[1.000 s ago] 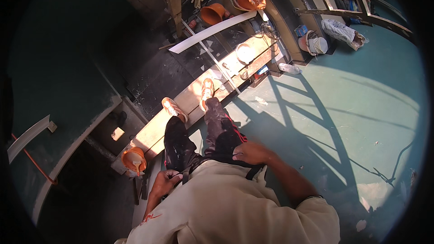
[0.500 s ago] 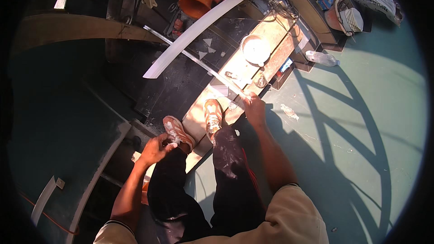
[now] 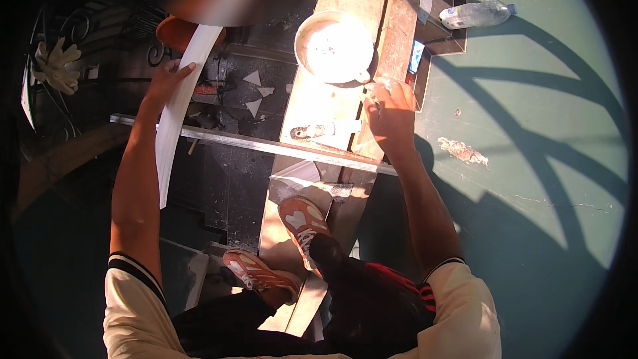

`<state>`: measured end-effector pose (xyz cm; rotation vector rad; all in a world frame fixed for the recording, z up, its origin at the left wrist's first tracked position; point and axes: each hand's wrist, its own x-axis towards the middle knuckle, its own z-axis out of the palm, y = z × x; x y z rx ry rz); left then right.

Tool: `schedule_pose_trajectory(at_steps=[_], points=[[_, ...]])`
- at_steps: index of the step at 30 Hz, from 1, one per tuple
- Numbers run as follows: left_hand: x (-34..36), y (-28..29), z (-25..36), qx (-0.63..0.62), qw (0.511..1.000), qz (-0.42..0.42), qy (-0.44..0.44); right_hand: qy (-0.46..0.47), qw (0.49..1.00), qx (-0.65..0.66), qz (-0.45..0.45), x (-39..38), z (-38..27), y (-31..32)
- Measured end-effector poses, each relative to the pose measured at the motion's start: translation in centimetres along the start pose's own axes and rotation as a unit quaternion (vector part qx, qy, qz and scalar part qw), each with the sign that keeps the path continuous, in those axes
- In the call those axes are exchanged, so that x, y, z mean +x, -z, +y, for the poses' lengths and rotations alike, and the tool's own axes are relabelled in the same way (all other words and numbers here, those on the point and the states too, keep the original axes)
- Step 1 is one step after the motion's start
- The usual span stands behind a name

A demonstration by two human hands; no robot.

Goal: The person mixes a white paste in a bowl, then uses a trowel to apply the paste onto a long white strip. The person also puts on shoes during the process.

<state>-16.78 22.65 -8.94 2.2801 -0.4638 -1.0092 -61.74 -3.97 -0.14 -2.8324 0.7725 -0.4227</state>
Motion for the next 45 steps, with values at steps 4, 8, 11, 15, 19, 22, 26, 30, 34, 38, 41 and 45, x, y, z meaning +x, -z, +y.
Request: schedule_pose_trajectory(at_steps=[4, 8, 11, 15, 19, 22, 26, 30, 34, 38, 41, 45], points=[[0.2, -0.1, 1.1, -0.107, 0.989, -0.093, 0.028, -0.1, 0.984, 0.025, -0.149, 5.4, 1.6, -0.3], [-4.2, 2.2, 1.6, -0.076, 0.992, -0.092, 0.043, -0.041, 0.974, 0.055, -0.214, 9.4, 1.7, -3.7], [-8.5, 3.1, 1.4, -0.093, 0.986, -0.127, 0.054, -0.014, 0.964, 0.001, -0.267, 10.3, 2.2, -4.2], [-15.6, 4.6, 0.3, -0.103, 0.98, -0.129, 0.11, -0.002, 0.949, -0.04, -0.312, 11.5, 2.0, -4.7], [-21.5, 5.3, -2.2, -0.154, 0.968, -0.144, 0.133, 0.025, 0.967, -0.052, -0.248, 12.3, 2.7, -3.5], [-26.6, 5.3, -4.7, -0.14, 0.974, -0.14, 0.113, -0.014, 0.952, -0.118, -0.282, 14.0, 1.8, -0.2], [-29.7, 4.8, -4.5, -0.177, 0.954, -0.219, 0.107, -0.05, 0.943, -0.08, -0.32, 13.9, 1.8, 1.7], [-28.4, 2.8, -4.4, -0.19, 0.938, -0.267, 0.112, -0.042, 0.934, -0.13, -0.331, 13.4, 3.4, 0.7], [-28.4, 1.9, -6.0, -0.216, 0.935, -0.272, 0.074, 0.016, 0.942, -0.23, -0.245, 12.7, 4.0, -0.7], [-30.1, 2.0, -6.3, -0.204, 0.941, -0.259, 0.076, 0.031, 0.899, -0.266, -0.348, 12.6, 0.5, -1.4], [-31.2, 1.8, -7.3, -0.232, 0.933, -0.266, 0.065, 0.028, 0.913, -0.203, -0.352, 13.0, 0.1, -1.2], [-31.3, 1.5, -6.2, -0.275, 0.909, -0.298, 0.102, 0.039, 0.923, -0.157, -0.348, 12.5, 0.7, -1.9]])
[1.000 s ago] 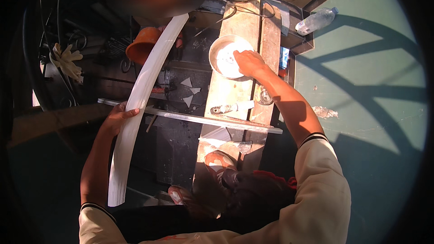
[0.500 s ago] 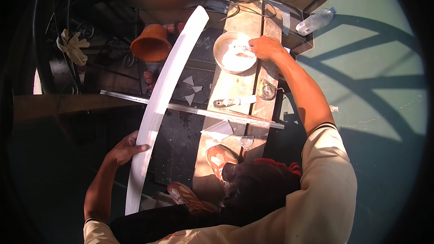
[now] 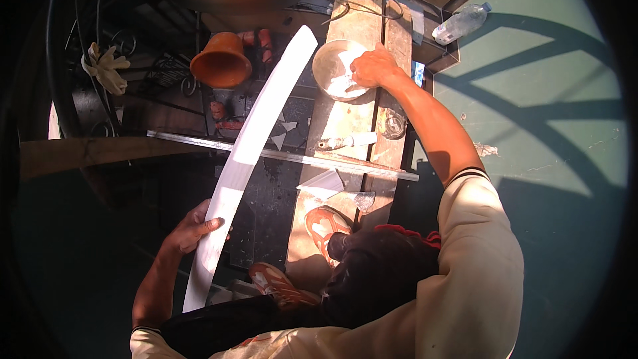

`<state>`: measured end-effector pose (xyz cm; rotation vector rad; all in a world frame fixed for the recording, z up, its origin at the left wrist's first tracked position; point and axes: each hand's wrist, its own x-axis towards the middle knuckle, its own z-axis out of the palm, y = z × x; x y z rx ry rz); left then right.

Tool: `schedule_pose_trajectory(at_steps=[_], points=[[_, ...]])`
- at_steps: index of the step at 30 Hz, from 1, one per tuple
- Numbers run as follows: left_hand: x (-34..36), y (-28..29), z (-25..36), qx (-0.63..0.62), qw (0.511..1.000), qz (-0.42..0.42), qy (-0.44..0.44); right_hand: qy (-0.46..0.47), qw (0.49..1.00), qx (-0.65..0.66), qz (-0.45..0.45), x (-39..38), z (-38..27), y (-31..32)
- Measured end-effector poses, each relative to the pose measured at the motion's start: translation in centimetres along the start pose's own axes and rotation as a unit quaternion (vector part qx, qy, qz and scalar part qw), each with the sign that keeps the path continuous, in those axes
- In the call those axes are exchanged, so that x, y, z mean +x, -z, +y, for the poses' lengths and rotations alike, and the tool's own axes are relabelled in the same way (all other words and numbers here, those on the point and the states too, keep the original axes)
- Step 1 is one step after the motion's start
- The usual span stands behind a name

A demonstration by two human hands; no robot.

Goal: The person mixes a white paste in a bowl, then uses a trowel to apply the paste onto a long white strip. The person also puts on shoes during the process.

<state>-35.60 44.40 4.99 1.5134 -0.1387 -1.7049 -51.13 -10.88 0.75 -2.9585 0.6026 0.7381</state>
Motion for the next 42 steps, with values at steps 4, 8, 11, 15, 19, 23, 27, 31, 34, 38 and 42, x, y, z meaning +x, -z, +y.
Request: schedule_pose_trajectory(at_steps=[4, 8, 11, 15, 19, 23, 27, 31, 34, 38, 42], points=[[0.2, -0.1, 1.0, 0.025, 1.0, 0.018, 0.0, -0.014, 0.995, 0.101, 0.015, -0.4, 0.8, -0.7], [0.1, 0.0, 1.2, 0.038, 0.999, 0.019, -0.025, -0.104, 0.944, 0.302, 0.078, -2.6, 2.3, -2.7], [1.1, 0.3, 0.9, 0.039, 0.998, -0.015, -0.057, -0.146, 0.898, 0.399, 0.117, -4.3, 3.5, -5.9], [1.7, -0.5, 1.8, -0.002, 1.0, -0.004, -0.021, -0.16, 0.853, 0.466, 0.171, -5.7, 2.1, -7.7], [2.9, -0.7, 2.0, 0.047, 0.998, -0.003, -0.044, -0.194, 0.829, 0.486, 0.198, -6.1, 1.3, -8.8], [3.1, -1.2, 2.1, 0.007, 0.997, -0.022, -0.067, -0.207, 0.824, 0.497, 0.176, -6.3, 0.2, -8.1], [2.4, -3.0, 3.4, -0.006, 0.994, -0.004, -0.107, -0.21, 0.845, 0.441, 0.219, -6.7, 0.1, -7.9], [2.2, -2.7, 3.0, -0.015, 0.995, 0.001, -0.098, -0.168, 0.948, 0.214, 0.165, -5.6, -0.4, -5.1], [2.0, -2.5, 2.8, -0.013, 0.996, 0.001, -0.087, -0.128, 0.973, 0.127, 0.145, -3.7, -0.5, -3.4], [1.3, -2.8, 2.6, -0.018, 0.996, 0.02, -0.088, -0.066, 0.983, 0.078, 0.156, -0.9, -1.4, -2.5], [0.9, -2.1, 1.9, -0.026, 0.996, 0.049, -0.066, -0.025, 0.986, 0.059, 0.152, 0.2, -2.5, -1.4]])
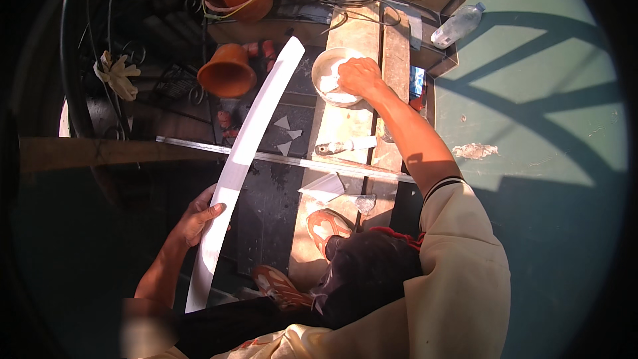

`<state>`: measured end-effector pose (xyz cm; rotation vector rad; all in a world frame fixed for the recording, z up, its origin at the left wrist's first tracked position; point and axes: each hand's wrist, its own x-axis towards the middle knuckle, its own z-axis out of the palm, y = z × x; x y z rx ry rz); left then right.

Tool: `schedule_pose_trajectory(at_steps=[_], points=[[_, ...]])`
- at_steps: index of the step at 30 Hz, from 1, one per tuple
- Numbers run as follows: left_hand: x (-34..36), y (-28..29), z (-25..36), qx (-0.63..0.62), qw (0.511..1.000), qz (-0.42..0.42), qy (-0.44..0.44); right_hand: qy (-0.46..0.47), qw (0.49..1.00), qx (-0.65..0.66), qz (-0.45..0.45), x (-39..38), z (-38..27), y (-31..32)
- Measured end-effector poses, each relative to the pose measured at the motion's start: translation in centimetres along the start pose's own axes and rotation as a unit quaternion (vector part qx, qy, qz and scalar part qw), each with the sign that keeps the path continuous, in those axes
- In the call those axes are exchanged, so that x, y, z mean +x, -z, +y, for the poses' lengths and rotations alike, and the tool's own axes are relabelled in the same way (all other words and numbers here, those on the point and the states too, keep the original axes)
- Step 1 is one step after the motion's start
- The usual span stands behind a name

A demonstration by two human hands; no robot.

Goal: The person mixes a white paste in a bowl, then uses a trowel to apply the paste onto a long white strip. The person also puts on shoes during the process.

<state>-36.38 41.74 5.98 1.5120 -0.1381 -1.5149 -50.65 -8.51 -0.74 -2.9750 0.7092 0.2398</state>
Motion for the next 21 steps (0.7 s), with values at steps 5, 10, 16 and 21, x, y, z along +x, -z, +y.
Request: schedule_pose_trajectory(at_steps=[5, 10, 16, 21], points=[[-0.3, 0.5, -0.2, 0.014, 1.0, 0.021, 0.008, -0.029, 0.995, 0.095, -0.014, 0.0, 0.4, 0.7], [0.6, -0.2, 0.2, 0.0, 1.0, 0.004, -0.018, -0.149, 0.925, 0.349, -0.017, -2.0, 4.6, -2.8], [1.6, -0.5, 0.2, -0.041, 0.999, -0.022, -0.022, -0.165, 0.708, 0.685, 0.044, -6.1, 3.3, -3.7], [1.5, -2.0, 1.9, -0.009, 0.998, -0.044, -0.034, -0.088, 0.652, 0.73, 0.184, -5.8, -1.4, -1.7]])
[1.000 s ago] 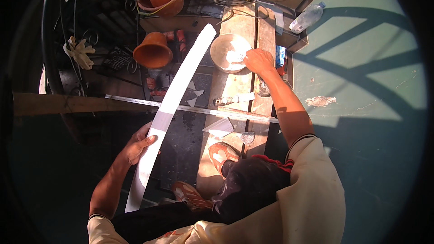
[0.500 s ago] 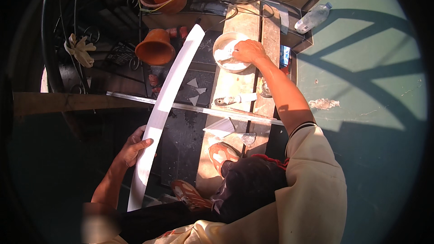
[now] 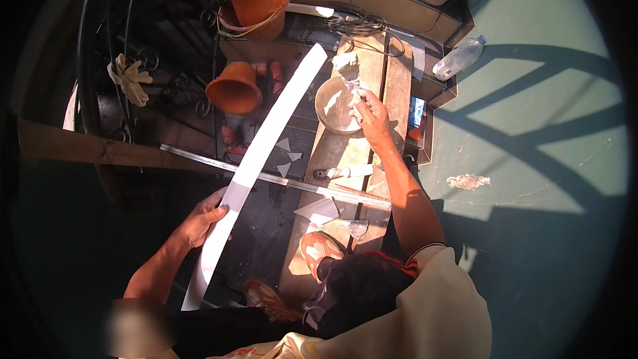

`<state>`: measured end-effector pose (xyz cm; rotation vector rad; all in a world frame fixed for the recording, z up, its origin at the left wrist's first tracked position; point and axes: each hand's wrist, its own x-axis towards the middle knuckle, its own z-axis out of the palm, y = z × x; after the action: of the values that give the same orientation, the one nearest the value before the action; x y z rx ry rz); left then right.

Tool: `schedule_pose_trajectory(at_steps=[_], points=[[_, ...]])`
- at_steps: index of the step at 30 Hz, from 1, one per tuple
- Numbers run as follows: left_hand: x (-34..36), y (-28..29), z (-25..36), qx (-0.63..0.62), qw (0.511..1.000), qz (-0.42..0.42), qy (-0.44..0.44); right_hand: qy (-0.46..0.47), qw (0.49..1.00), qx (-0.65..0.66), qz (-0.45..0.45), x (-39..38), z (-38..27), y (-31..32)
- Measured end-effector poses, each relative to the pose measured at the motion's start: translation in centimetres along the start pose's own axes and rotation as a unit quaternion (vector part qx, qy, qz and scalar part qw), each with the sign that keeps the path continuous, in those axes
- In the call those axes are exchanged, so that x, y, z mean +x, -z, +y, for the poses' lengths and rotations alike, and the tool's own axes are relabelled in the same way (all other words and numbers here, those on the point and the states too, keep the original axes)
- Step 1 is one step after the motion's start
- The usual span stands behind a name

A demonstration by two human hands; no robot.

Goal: The person mixes a white paste in a bowl, then uses a trowel to apply the paste onto a long white strip. The person also puts on shoes during the process.

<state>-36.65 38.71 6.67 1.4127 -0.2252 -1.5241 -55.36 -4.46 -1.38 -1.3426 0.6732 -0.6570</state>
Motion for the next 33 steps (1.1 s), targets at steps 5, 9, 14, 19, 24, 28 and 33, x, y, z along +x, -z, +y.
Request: schedule_pose_trajectory(at_steps=[5, 9, 14, 19, 24, 28, 33], points=[[-0.7, 0.0, -0.2, -0.032, 0.998, -0.049, -0.013, 0.207, 0.969, -0.094, 0.094, 2.3, 1.4, -2.6], [-2.1, -0.4, -0.3, -0.067, 0.996, -0.063, -0.012, 0.247, 0.927, -0.235, 0.157, 2.1, 1.3, -3.8], [-3.2, -1.6, 0.4, -0.061, 0.996, -0.063, -0.031, 0.289, 0.896, -0.267, 0.206, 1.9, 1.7, -4.4], [-3.4, -1.7, 0.1, -0.061, 0.995, -0.074, -0.035, 0.359, 0.853, -0.321, 0.202, 0.3, 1.4, -4.8], [-3.9, -1.7, -0.2, -0.066, 0.996, -0.06, -0.028, 0.32, 0.893, -0.279, 0.148, -2.9, 0.1, -6.5], [-4.3, -1.4, -0.8, -0.085, 0.994, -0.068, -0.031, 0.357, 0.85, -0.37, 0.115, -4.6, 0.2, -5.1], [-5.2, -1.5, -0.5, -0.087, 0.993, -0.078, -0.037, 0.291, 0.916, -0.238, 0.141, -4.7, -2.9, -7.2]])
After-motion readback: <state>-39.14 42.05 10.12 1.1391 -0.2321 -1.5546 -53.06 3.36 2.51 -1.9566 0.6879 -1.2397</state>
